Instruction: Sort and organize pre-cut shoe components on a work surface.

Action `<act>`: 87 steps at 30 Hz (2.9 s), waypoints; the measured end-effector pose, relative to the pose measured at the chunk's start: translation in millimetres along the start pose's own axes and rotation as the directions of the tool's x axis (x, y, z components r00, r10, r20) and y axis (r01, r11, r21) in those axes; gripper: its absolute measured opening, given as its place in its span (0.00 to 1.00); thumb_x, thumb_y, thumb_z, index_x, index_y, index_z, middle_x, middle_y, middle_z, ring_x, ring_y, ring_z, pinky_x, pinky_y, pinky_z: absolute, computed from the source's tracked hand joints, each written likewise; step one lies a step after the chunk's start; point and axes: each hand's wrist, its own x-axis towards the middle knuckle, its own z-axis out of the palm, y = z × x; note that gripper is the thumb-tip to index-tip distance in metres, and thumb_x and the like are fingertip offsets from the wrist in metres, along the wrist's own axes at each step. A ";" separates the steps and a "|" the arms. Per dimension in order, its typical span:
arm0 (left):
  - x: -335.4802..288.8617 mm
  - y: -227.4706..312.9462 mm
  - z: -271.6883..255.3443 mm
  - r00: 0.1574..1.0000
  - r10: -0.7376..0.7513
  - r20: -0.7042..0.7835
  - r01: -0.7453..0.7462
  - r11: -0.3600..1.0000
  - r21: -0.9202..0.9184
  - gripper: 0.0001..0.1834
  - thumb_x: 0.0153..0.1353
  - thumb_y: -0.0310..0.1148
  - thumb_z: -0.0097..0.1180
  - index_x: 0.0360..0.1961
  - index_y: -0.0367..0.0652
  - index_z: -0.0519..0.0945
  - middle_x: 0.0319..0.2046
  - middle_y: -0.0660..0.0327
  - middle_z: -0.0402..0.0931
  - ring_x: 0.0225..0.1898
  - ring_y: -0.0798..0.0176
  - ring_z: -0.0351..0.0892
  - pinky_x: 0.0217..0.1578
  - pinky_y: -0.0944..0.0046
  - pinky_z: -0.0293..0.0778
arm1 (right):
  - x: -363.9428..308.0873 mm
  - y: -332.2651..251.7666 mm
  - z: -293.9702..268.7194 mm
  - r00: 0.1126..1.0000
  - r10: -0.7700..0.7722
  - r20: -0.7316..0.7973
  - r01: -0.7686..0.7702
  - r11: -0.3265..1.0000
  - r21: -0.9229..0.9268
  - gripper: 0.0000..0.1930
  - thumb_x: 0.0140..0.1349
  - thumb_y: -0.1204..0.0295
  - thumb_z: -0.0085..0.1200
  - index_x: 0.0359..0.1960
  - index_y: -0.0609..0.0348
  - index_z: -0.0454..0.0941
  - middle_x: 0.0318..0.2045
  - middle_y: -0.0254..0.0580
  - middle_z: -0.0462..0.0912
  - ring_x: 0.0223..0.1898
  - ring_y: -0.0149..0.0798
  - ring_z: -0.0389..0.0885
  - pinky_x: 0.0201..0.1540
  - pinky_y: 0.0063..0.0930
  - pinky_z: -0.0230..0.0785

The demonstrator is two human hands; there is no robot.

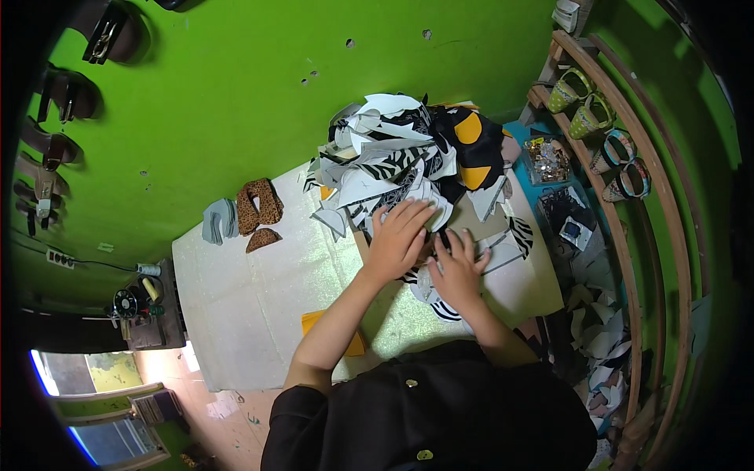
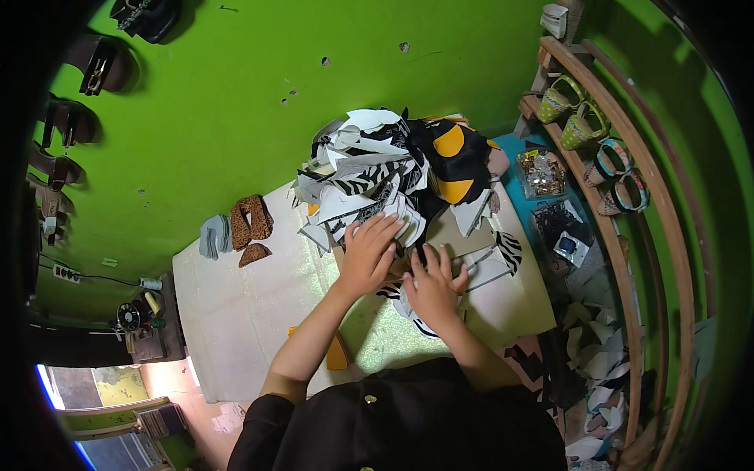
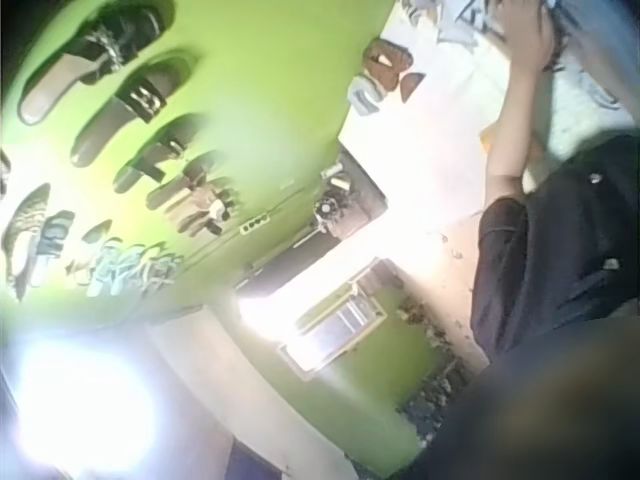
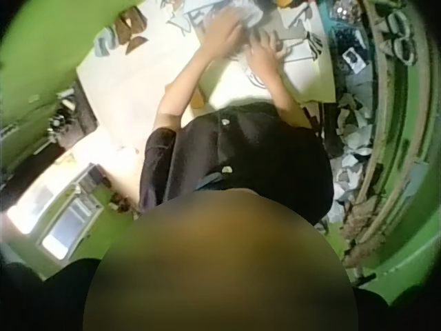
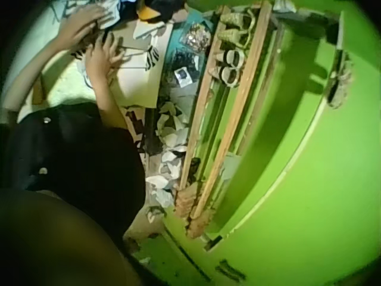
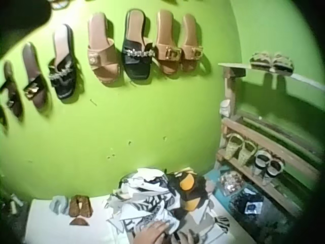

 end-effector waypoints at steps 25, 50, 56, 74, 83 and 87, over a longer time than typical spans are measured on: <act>2.9 -70.8 -31.4 0.893 0.302 0.335 -0.417 0.836 0.358 0.18 0.51 0.58 0.55 0.38 0.66 0.84 0.59 0.70 0.66 0.65 0.61 0.56 0.58 0.36 0.45 | -14.9 19.8 18.5 0.981 -0.181 -0.069 0.193 0.948 0.254 0.08 0.55 0.71 0.50 0.35 0.53 0.80 0.36 0.32 0.81 0.53 0.37 0.72 0.61 0.62 0.34; -13.8 -81.3 -15.7 0.991 0.052 0.125 -0.100 0.905 0.413 0.25 0.59 0.44 0.51 0.58 0.58 0.68 0.61 0.65 0.62 0.66 0.54 0.52 0.57 0.30 0.45 | -17.5 4.4 28.5 0.997 0.017 0.075 -0.028 0.988 0.152 0.28 0.61 0.58 0.47 0.60 0.59 0.63 0.63 0.55 0.56 0.66 0.52 0.54 0.60 0.70 0.27; -14.0 -83.5 -16.3 0.991 0.054 0.125 -0.101 0.911 0.401 0.24 0.59 0.45 0.51 0.58 0.58 0.68 0.61 0.65 0.62 0.66 0.54 0.52 0.57 0.30 0.46 | -20.5 6.3 18.9 0.996 0.087 0.000 -0.087 0.996 0.030 0.26 0.58 0.58 0.49 0.56 0.59 0.69 0.63 0.49 0.58 0.68 0.54 0.46 0.57 0.74 0.23; -16.5 -83.1 -15.0 0.996 0.008 0.084 -0.040 0.919 0.393 0.24 0.59 0.44 0.52 0.58 0.59 0.68 0.61 0.66 0.63 0.66 0.56 0.53 0.58 0.32 0.47 | 33.4 30.2 32.0 0.988 0.089 -0.125 -0.064 0.979 0.192 0.04 0.56 0.69 0.54 0.27 0.51 0.79 0.55 0.40 0.72 0.65 0.50 0.55 0.57 0.74 0.26; -27.5 -76.0 -15.6 0.998 -0.022 -0.058 0.043 0.913 0.406 0.32 0.57 0.51 0.54 0.61 0.53 0.65 0.65 0.48 0.50 0.68 0.47 0.46 0.57 0.33 0.44 | 23.3 26.3 22.6 0.952 0.129 -0.278 -0.005 0.914 0.406 0.15 0.53 0.68 0.55 0.44 0.52 0.73 0.51 0.41 0.71 0.59 0.49 0.61 0.62 0.51 0.41; -32.3 -63.0 -4.9 0.864 -0.161 -0.477 0.175 0.984 -0.016 0.47 0.58 0.43 0.57 0.67 0.36 0.41 0.66 0.37 0.37 0.68 0.39 0.39 0.65 0.47 0.43 | 23.5 23.5 13.6 0.905 0.100 -0.414 0.091 0.905 0.416 0.23 0.54 0.71 0.55 0.52 0.61 0.65 0.53 0.48 0.66 0.57 0.49 0.62 0.61 0.43 0.47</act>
